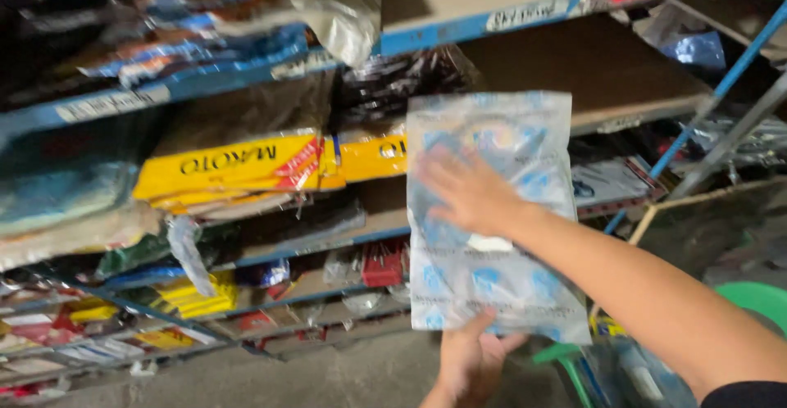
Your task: The person wipes a packaged motorcycle cable with a blue cloth, then places it on a shelf. They then pick up a plastic bag containing Monarch motorcycle parts and wipe the exterior of the bag with the same cloth.
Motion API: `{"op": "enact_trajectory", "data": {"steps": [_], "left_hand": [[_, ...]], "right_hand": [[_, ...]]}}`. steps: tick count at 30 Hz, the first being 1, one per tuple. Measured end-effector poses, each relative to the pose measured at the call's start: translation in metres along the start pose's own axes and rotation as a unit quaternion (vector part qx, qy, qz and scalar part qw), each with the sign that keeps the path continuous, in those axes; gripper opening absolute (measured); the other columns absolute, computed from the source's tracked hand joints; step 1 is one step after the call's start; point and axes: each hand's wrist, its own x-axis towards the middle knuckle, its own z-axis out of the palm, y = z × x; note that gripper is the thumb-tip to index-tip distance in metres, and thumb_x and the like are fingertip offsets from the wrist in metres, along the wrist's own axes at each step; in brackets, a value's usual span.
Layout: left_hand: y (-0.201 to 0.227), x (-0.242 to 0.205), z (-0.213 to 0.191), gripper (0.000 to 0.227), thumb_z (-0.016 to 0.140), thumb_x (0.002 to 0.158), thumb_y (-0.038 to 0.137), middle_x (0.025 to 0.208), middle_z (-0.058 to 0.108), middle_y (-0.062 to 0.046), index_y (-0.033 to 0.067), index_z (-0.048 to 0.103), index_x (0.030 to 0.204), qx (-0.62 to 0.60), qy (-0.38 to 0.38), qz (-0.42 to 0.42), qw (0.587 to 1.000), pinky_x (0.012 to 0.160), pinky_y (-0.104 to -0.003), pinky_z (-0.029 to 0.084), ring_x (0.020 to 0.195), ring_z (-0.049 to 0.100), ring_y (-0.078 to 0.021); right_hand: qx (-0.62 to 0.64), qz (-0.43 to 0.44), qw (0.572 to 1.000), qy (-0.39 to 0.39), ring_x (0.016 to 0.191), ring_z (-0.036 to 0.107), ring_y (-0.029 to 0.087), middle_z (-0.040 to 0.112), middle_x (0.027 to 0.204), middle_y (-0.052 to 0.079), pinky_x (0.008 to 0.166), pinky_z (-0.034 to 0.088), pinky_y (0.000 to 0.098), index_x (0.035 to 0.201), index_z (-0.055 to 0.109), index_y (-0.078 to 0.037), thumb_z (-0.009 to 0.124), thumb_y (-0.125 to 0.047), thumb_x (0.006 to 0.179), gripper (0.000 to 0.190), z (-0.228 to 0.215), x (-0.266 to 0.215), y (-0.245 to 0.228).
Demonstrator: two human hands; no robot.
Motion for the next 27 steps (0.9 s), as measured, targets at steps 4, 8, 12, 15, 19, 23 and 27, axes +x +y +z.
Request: {"op": "enact_trajectory", "data": {"steps": [4, 8, 12, 15, 19, 23, 27], "left_hand": [[0.001, -0.003, 0.0, 0.078, 0.049, 0.089, -0.016, 0.147, 0.052, -0.033, 0.0136, 0.029, 0.158, 0.035, -0.092, 0.014, 0.995, 0.098, -0.071, 0.053, 0.123, 0.06, -0.0557], [-0.003, 0.003, -0.004, 0.087, 0.051, 0.085, -0.015, 0.149, 0.052, -0.029, 0.0186, 0.021, 0.159, 0.068, -0.065, 0.005, 0.996, 0.092, -0.062, 0.061, 0.118, 0.064, -0.0514], [0.001, -0.007, 0.01, 0.074, 0.056, 0.086, -0.011, 0.138, 0.063, -0.025, 0.0074, 0.041, 0.157, 0.084, -0.094, -0.036, 0.991, 0.089, -0.054, 0.059, 0.114, 0.066, -0.0454], [-0.002, -0.005, 0.021, 0.071, 0.053, 0.087, -0.014, 0.138, 0.063, -0.029, 0.0008, 0.041, 0.155, 0.085, -0.084, -0.042, 0.992, 0.096, -0.062, 0.054, 0.117, 0.064, -0.0488], [-0.01, 0.01, 0.007, 0.061, 0.047, 0.089, -0.018, 0.134, 0.062, -0.035, -0.0085, 0.046, 0.149, 0.056, -0.067, -0.022, 0.996, 0.098, -0.067, 0.051, 0.114, 0.063, -0.0525], [-0.009, 0.009, 0.005, 0.069, 0.045, 0.087, -0.02, 0.139, 0.057, -0.037, -0.0015, 0.04, 0.153, 0.036, -0.047, -0.015, 0.998, 0.103, -0.073, 0.045, 0.118, 0.059, -0.0564], [-0.009, 0.013, -0.003, 0.075, 0.045, 0.086, -0.022, 0.144, 0.055, -0.034, 0.0055, 0.038, 0.156, 0.027, -0.034, -0.005, 0.999, 0.105, -0.075, 0.043, 0.122, 0.057, -0.0569]], "right_hand": [[-0.005, 0.297, 0.952, 0.071, 0.136, 0.042, 0.037, 0.05, 0.143, 0.02, 0.114, 0.029, 0.06, 0.134, 0.052, -0.003, 0.048, -0.041, 0.099, 0.052, 0.001, 0.014, 0.044], [-0.021, 0.45, 0.891, 0.055, 0.145, 0.031, 0.043, 0.041, 0.152, 0.028, 0.113, 0.022, 0.0667, 0.145, 0.047, 0.006, 0.029, -0.047, 0.109, 0.066, 0.023, 0.027, 0.03], [0.026, 0.317, 0.929, 0.187, 0.124, 0.05, 0.038, 0.056, 0.132, 0.021, 0.105, 0.039, 0.0583, 0.128, 0.057, 0.003, 0.055, -0.026, 0.096, 0.043, 0.006, 0.038, -0.018], [0.029, 0.237, 0.97, 0.041, 0.153, 0.018, 0.042, 0.026, 0.165, 0.02, 0.121, 0.017, 0.0616, 0.156, 0.03, 0.0, 0.041, -0.041, 0.103, 0.068, 0.015, 0.022, -0.035], [0.082, 0.073, 0.994, -0.007, 0.153, 0.016, 0.034, 0.024, 0.166, 0.011, 0.122, 0.012, 0.0549, 0.153, 0.036, -0.006, 0.037, -0.041, 0.104, 0.061, 0.012, -0.017, -0.029], [0.014, 0.092, 0.994, -0.051, 0.15, 0.026, 0.032, 0.034, 0.164, 0.009, 0.121, 0.022, 0.0563, 0.149, 0.043, -0.014, 0.047, -0.039, 0.099, 0.057, -0.002, -0.043, 0.013], [0.001, 0.137, 0.99, 0.035, 0.125, 0.05, 0.029, 0.055, 0.143, 0.011, 0.102, 0.047, 0.0518, 0.134, 0.057, -0.009, 0.044, -0.03, 0.099, 0.043, -0.022, -0.057, 0.059]]}}
